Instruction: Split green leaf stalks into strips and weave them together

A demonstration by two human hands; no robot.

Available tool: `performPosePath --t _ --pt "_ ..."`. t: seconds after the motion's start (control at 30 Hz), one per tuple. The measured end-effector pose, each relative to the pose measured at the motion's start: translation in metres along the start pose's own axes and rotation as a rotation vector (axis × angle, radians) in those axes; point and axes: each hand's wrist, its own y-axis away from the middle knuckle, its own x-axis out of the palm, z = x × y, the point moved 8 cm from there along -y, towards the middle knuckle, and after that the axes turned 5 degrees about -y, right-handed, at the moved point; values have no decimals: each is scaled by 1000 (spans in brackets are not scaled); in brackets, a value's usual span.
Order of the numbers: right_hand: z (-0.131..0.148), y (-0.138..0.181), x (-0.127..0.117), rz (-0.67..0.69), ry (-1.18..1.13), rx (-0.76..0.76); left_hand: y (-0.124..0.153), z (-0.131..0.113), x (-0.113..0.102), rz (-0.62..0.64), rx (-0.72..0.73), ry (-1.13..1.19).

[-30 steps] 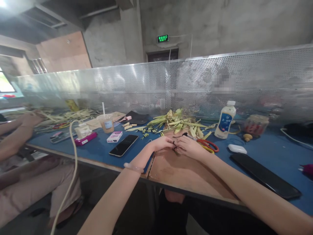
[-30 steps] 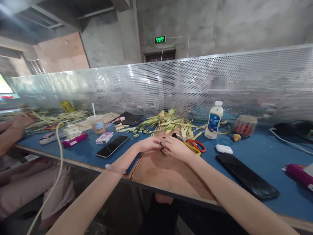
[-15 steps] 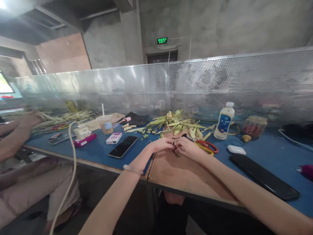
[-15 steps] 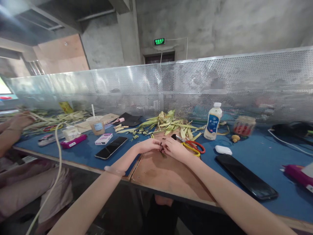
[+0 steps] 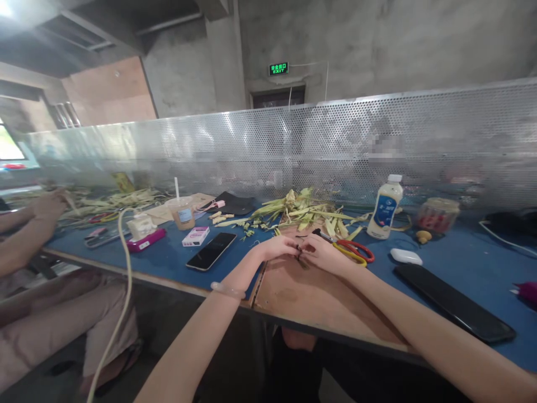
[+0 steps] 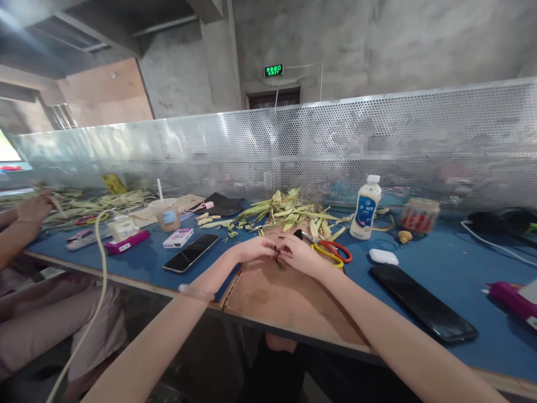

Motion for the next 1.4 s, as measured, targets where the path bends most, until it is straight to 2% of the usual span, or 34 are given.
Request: performPosePath --t 0.27,0.53,0.63,0.8,0.87,1.0,1.1,1.17,1.23,1.3,1.4 --pt "-4 -2 6 32 -37 33 6 -6 -2 -22 -42 -69" --pt "-2 0 2 54 -69 50 4 -10 3 -10 -48 227" --pt "0 0 0 47 -91 65 5 -8 3 -62 -112 318" --pt "-8 0 1 37 -142 131 3 -5 -1 -163 -156 322" --pt "-15 1 3 44 -159 185 3 -4 -9 -245 -136 249" --pt "-26 2 5 30 -228 276 21 -18 -31 -559 9 -39" --pt "-30 2 5 -5 -294 318 49 -39 -25 -699 123 -340" --pt "-30 1 7 -4 -357 327 62 -57 -7 -688 232 -605" --pt "-29 2 8 -3 -406 345 69 -68 8 -690 278 -810" --pt "-27 2 7 -11 -448 366 68 -72 15 -694 277 -913" --pt "-23 0 6 -21 -507 382 59 -69 14 -677 245 -964"
